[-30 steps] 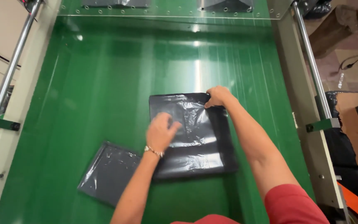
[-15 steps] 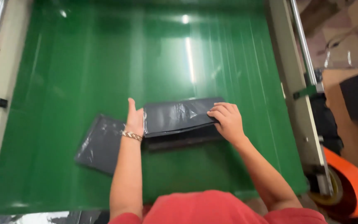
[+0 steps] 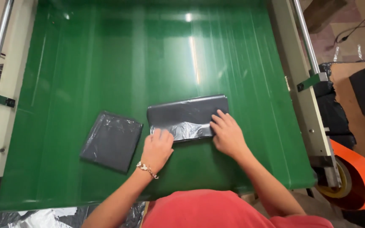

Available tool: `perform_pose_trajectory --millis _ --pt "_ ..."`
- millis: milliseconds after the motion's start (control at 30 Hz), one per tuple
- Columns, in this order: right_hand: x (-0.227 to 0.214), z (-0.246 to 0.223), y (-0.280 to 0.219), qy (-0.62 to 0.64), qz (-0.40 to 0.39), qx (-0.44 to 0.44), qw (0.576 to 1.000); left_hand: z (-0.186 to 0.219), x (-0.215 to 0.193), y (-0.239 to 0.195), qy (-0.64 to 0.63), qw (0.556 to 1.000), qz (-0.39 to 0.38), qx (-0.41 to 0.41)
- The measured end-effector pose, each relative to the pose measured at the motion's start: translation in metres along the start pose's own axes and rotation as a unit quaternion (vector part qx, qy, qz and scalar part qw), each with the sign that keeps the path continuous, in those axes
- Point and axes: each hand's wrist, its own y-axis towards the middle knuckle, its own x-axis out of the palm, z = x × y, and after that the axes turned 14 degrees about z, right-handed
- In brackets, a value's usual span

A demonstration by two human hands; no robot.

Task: Folding black plastic bags and placing them into clear plastic packaging sleeves at a factory workstation.

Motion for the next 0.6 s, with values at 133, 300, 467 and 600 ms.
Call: perform_pose_trajectory --millis 133,300,467,600 --pt "0.013 -0.049 0.009 0.109 -0.022 -0.060 0.992 0.004 0.062 -0.006 0.004 0.984 0.138 0.112" --pt "0.035 -0.061 -0.046 0.214 0.044 -0.043 0.975 0.045 0.014 0.070 -0.332 0.913 -0.220 0.093" --pt "-0.012 -0.043 -0.081 0.437 -0.071 0.176 0.879 0.025 0.072 0.113 -0.613 0.645 -0.426 -0.161" --pt "0.054 0.000 -0.189 0.414 -0.029 0.627 0.660 0.026 0.157 0.083 -0.708 0.395 -0.392 -0.435"
